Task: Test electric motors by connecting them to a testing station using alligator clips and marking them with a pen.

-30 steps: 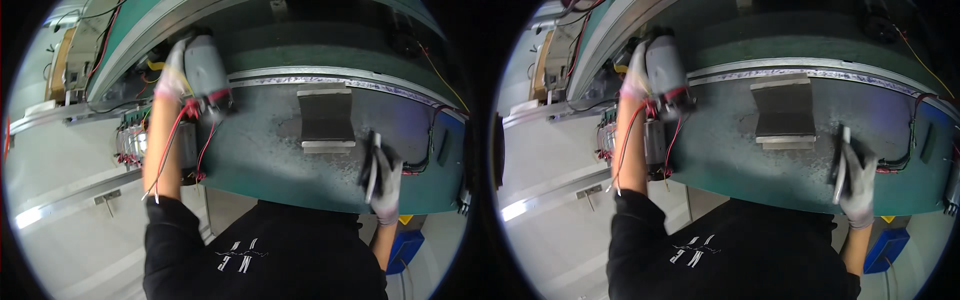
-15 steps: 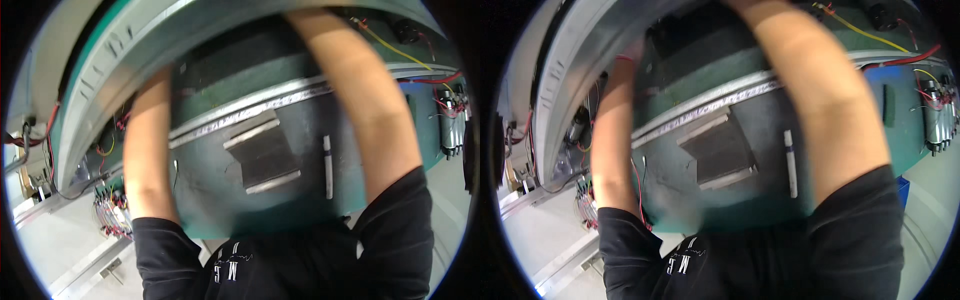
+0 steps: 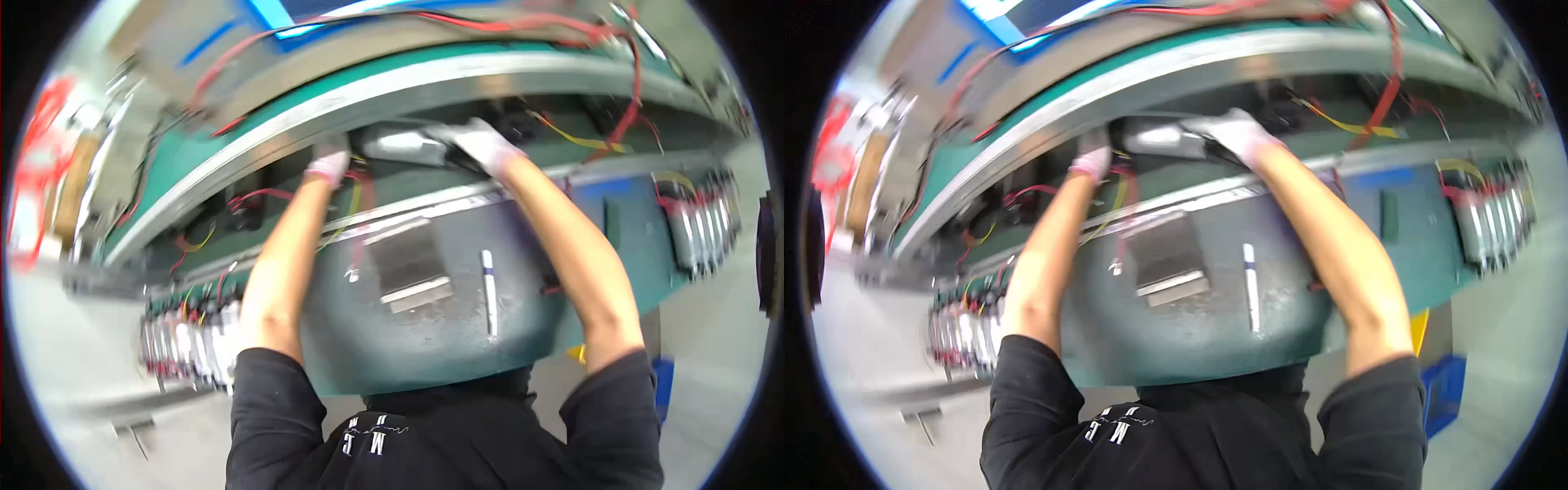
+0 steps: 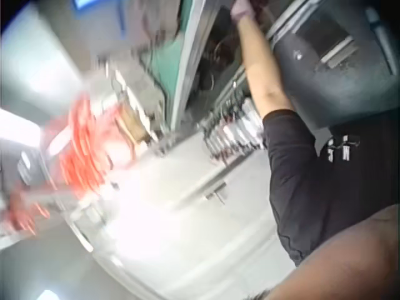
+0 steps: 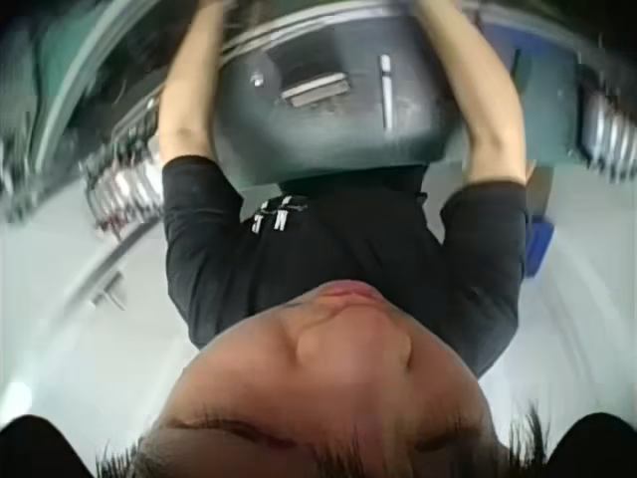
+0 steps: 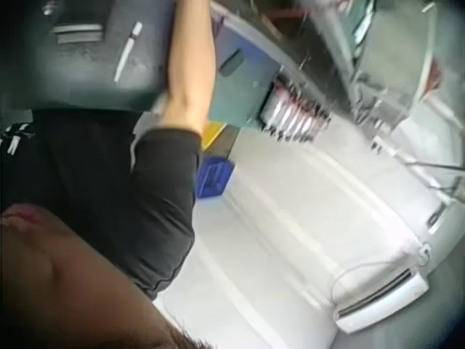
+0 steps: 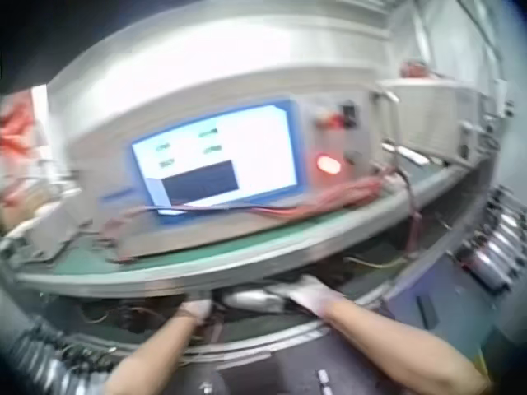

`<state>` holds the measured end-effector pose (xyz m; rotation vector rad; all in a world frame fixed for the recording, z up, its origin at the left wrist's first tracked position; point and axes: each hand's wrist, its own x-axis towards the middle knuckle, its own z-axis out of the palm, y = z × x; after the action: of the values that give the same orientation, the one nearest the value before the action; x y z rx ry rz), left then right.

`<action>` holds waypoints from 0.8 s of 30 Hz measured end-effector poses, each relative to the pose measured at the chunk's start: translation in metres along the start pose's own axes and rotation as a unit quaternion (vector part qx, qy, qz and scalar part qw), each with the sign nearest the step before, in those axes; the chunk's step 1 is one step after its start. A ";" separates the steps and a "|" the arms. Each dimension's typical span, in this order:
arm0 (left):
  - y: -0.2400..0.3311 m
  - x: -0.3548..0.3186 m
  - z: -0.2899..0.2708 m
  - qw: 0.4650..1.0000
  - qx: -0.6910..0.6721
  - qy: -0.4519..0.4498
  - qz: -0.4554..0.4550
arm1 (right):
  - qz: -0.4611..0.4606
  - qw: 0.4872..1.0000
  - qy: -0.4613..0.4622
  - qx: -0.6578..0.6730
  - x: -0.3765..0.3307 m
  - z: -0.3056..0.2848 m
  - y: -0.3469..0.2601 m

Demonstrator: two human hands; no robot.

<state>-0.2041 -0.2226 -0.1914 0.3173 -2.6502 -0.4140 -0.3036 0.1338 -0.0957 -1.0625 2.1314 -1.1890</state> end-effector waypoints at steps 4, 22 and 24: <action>0.088 -0.092 -0.146 0.996 0.004 0.090 -0.004 | 0.023 0.996 0.080 -0.017 -0.092 0.003 -0.125; 0.266 -0.340 -0.367 0.786 -0.547 0.134 0.257 | -0.323 0.900 0.228 -0.182 -0.386 0.026 -0.126; 0.273 -0.314 -0.333 0.899 -0.392 0.193 -0.027 | -0.266 0.917 0.293 -0.050 -0.302 0.076 -0.208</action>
<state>0.1807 0.0419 0.0663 0.1815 -1.8962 -1.2359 0.0098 0.2734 0.0538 -1.5519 2.4333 -1.8585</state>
